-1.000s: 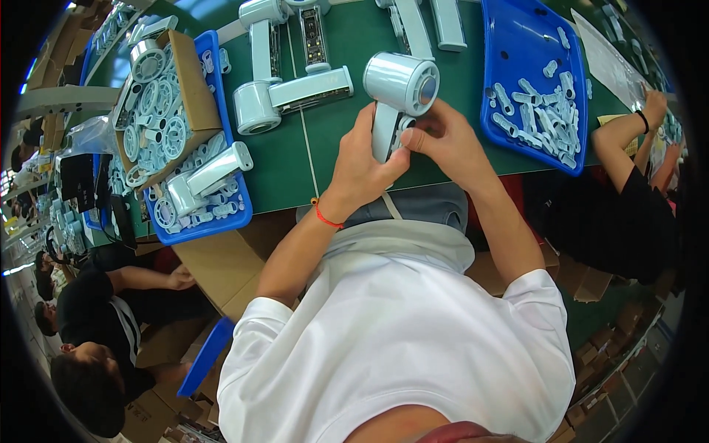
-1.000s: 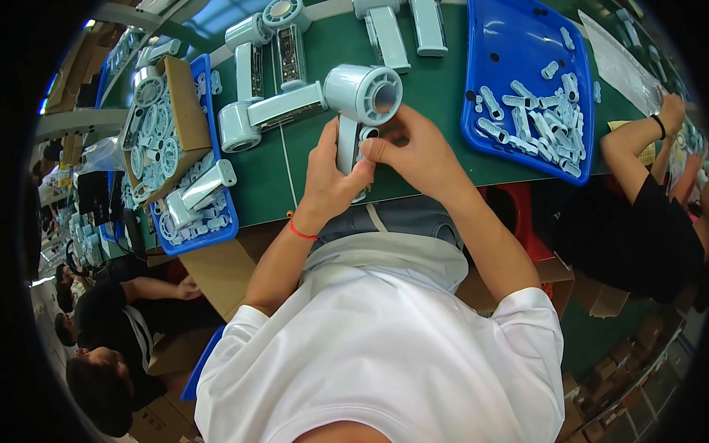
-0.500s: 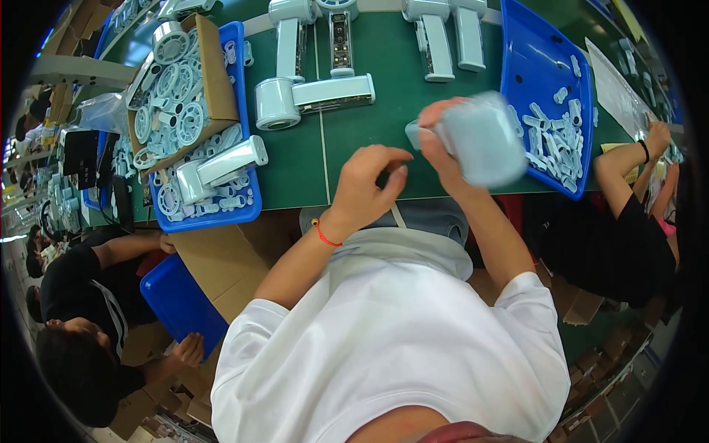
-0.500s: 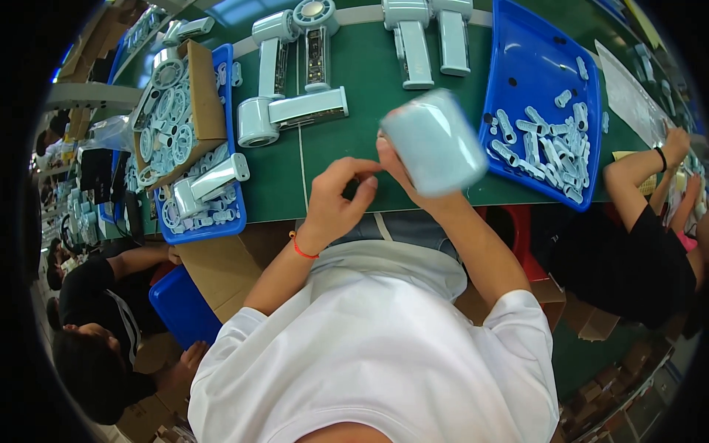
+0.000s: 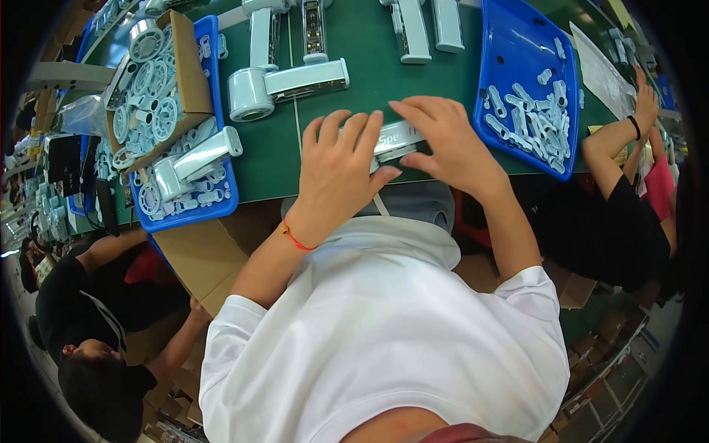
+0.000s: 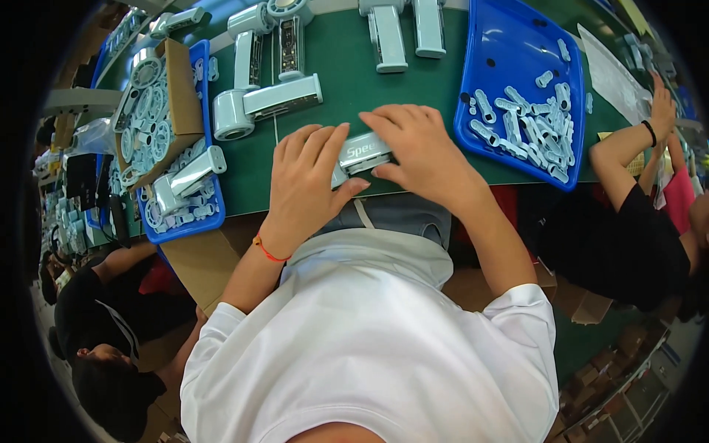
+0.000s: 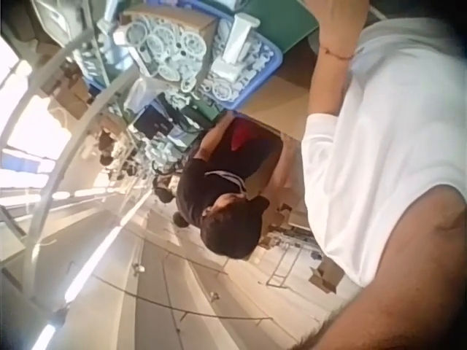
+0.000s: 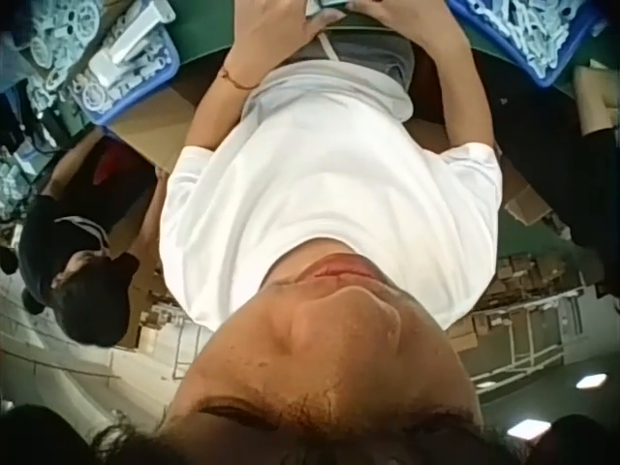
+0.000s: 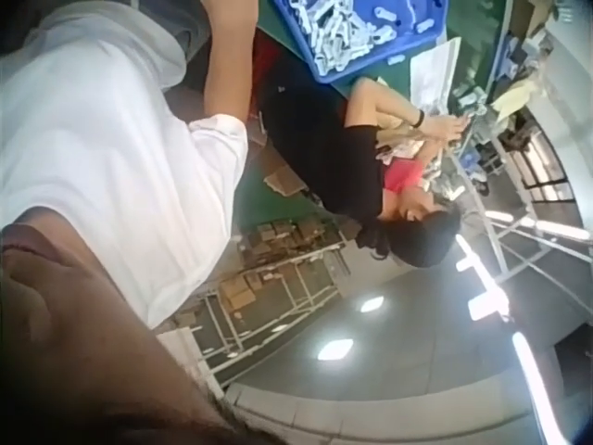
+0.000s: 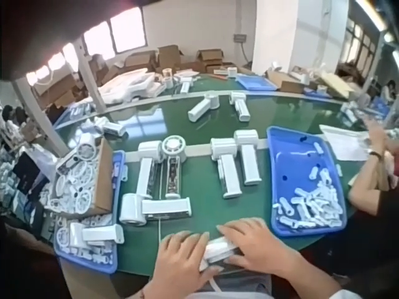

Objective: Assembling plastic components of small appliances at a factory workstation.

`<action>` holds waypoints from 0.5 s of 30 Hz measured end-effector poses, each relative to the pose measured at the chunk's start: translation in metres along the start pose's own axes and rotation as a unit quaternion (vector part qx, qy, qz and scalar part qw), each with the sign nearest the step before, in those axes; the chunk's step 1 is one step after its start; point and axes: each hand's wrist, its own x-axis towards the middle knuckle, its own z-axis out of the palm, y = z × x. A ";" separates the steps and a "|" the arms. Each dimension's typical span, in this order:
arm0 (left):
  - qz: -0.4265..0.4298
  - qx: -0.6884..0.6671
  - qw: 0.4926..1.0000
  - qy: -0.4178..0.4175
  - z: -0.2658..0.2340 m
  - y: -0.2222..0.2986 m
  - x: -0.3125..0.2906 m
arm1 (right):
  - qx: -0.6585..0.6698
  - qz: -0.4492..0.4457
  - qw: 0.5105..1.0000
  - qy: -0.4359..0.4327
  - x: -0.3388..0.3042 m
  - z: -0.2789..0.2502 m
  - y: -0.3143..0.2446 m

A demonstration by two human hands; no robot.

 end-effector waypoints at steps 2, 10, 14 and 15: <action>0.004 0.047 0.999 -0.004 0.005 0.001 0.000 | 0.014 -0.009 1.000 0.024 -0.010 0.010 0.007; -0.016 0.048 0.999 0.005 0.012 0.008 0.003 | 0.065 -0.035 0.995 0.070 -0.013 0.019 0.013; -0.016 0.035 0.999 0.027 0.014 0.008 0.005 | 0.034 -0.063 0.991 0.111 -0.014 0.024 0.017; -0.016 0.034 0.999 0.026 0.014 0.008 0.004 | 0.024 -0.074 0.989 0.125 -0.014 0.025 0.017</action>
